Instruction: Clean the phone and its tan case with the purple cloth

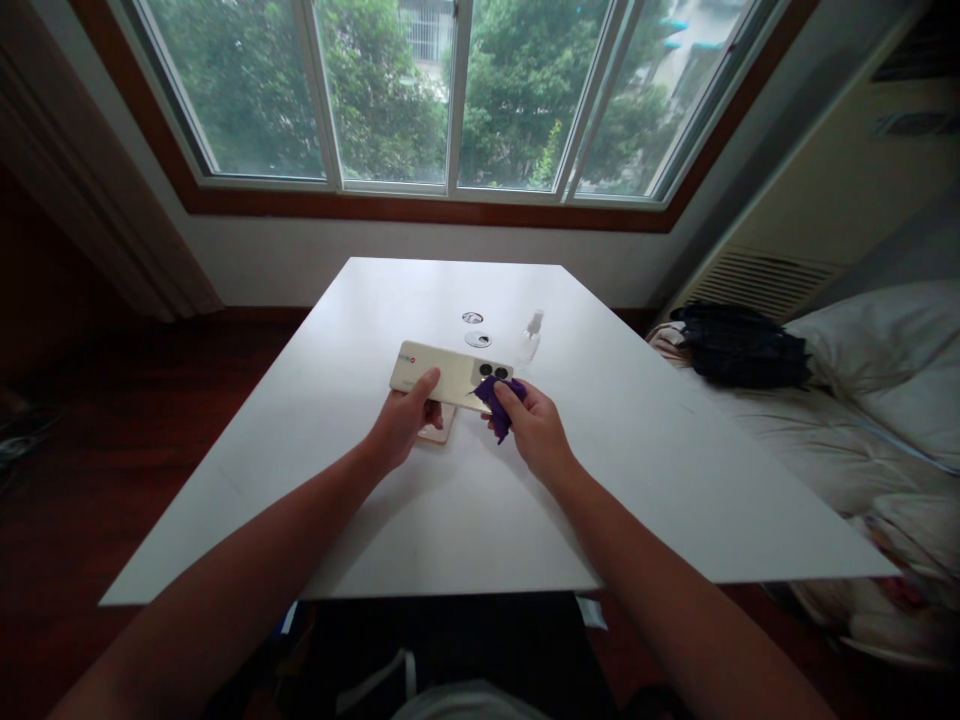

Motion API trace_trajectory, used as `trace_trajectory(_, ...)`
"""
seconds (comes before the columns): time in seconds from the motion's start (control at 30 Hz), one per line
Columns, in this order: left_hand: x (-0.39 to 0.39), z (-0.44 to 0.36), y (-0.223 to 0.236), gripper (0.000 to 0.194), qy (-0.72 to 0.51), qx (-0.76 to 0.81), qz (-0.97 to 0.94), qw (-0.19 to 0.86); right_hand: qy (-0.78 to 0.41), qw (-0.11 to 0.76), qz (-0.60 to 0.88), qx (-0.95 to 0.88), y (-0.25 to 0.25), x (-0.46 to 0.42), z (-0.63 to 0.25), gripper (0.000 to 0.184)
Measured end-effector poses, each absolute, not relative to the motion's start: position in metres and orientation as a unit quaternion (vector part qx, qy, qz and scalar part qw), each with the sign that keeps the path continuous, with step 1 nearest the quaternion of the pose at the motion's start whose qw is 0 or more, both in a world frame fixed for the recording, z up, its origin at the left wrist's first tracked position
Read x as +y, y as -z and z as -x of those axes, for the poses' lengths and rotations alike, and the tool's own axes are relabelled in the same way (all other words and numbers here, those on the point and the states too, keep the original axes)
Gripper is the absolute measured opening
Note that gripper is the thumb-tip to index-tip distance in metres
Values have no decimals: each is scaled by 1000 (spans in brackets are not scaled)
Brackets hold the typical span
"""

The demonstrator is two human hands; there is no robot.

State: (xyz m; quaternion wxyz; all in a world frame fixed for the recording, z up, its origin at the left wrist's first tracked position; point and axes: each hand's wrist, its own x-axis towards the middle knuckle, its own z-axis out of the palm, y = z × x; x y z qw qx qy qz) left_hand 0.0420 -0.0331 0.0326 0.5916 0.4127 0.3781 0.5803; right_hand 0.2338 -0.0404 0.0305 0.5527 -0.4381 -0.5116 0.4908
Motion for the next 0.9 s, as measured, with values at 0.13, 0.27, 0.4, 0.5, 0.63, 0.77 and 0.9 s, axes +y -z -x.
trace_trajectory(0.13,-34,-41,-37,51,-608,348,-392,597,-480,567,443,-501,-37,-41,-236,48)
trace_trajectory(0.27,-32,-34,-46,57,-612,295,-376,630,-461,582,450,-497,-41,-39,-245,44)
trace_trajectory(0.4,-31,-28,-47,61,-571,360,-380,633,-446,585,467,-490,-38,-34,-251,45)
trace_trajectory(0.5,-35,-26,-49,61,-495,379,-419,660,-438,581,469,-501,-36,-33,-252,45)
trace_trajectory(0.63,-39,-22,-55,63,-411,365,-462,696,-435,582,464,-506,-35,-33,-252,41)
trace_trajectory(0.77,-36,-18,-55,59,-384,400,-468,688,-431,587,464,-504,-36,-32,-252,41)
trace_trajectory(0.9,-36,-23,-48,54,-404,447,-502,621,-414,582,515,-475,-37,-32,-250,49)
